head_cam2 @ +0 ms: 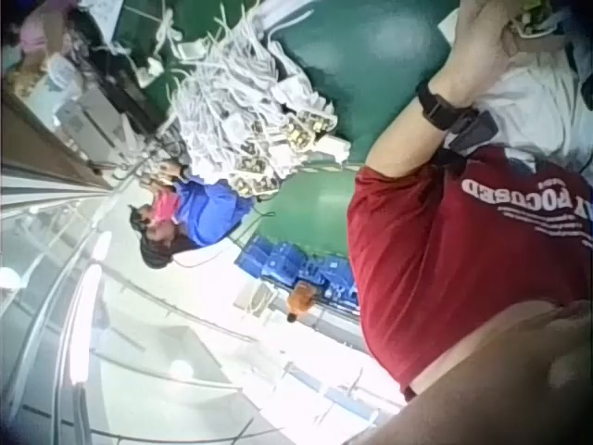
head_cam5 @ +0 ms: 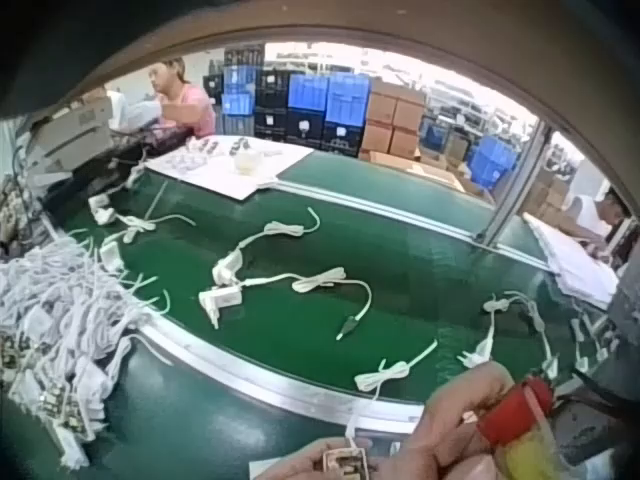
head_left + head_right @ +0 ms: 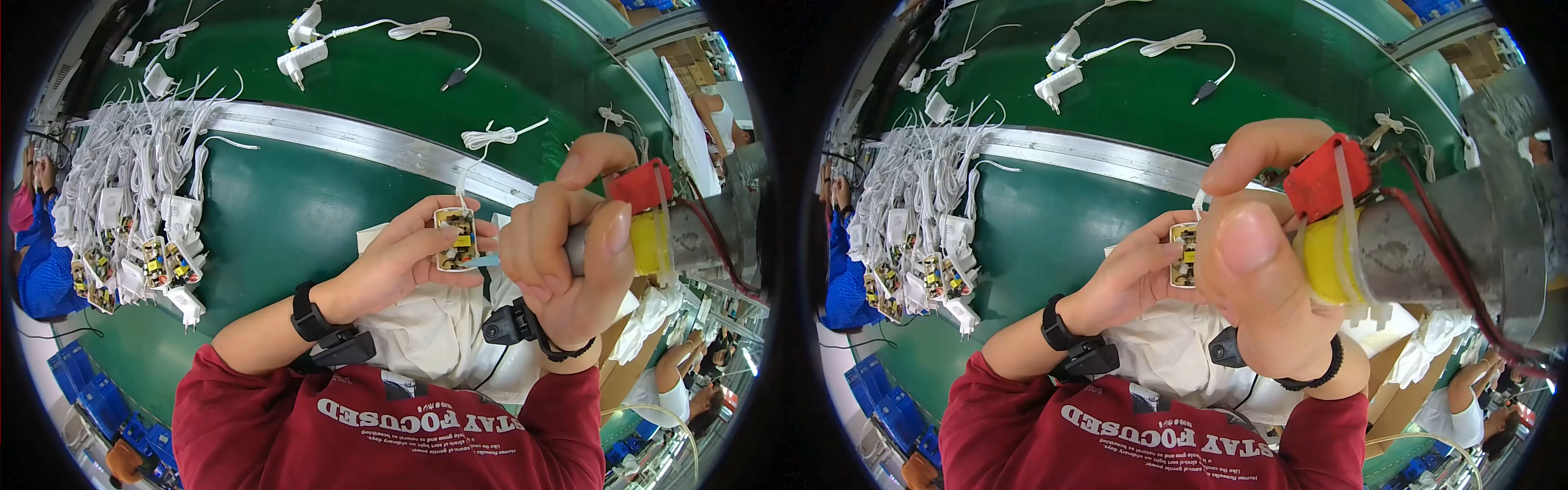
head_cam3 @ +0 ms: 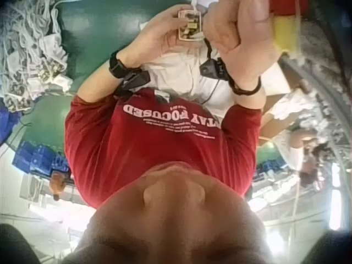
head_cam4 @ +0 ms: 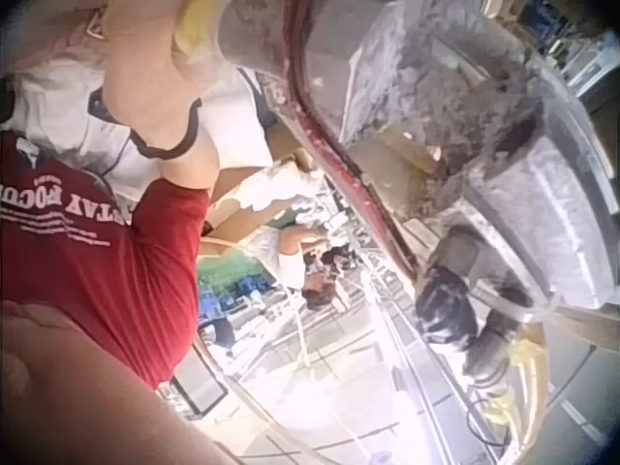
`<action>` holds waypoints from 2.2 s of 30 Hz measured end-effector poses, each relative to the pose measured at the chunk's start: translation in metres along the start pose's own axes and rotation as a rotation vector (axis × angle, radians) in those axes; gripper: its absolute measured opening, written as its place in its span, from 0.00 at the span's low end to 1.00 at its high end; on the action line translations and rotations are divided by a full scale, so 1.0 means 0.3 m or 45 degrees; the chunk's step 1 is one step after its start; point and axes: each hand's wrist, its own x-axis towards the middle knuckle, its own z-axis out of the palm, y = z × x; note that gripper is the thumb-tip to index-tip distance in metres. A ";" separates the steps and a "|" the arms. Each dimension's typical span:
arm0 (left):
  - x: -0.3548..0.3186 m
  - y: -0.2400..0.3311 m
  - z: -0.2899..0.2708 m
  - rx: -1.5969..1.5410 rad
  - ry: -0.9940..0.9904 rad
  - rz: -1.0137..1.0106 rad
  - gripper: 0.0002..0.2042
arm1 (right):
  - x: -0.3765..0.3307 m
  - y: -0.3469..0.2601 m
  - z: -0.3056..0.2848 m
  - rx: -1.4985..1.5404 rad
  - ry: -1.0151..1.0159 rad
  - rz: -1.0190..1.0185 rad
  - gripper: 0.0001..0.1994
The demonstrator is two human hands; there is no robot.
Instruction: The person picks up a power adapter, applies glue to the internal components using a dispenser, and places the adapter back onto the conveyor belt. This sequence is repeated for several adapters, with the person occasionally moving a white cloth aside to reach the work area.
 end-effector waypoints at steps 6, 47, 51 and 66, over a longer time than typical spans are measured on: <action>0.001 -0.011 -0.003 -0.061 -0.075 -0.009 0.19 | -0.010 0.002 0.014 0.167 0.012 0.097 0.23; 0.227 0.423 -0.090 3.277 1.248 0.999 0.09 | 0.000 -0.014 -0.004 0.240 0.122 -0.002 0.14; 0.186 0.426 -0.133 3.101 1.053 0.633 0.13 | 0.006 -0.022 0.007 0.127 0.050 -0.015 0.17; 0.005 0.072 0.036 0.717 0.465 -0.013 0.15 | 0.032 -0.040 -0.036 0.380 0.275 0.007 0.13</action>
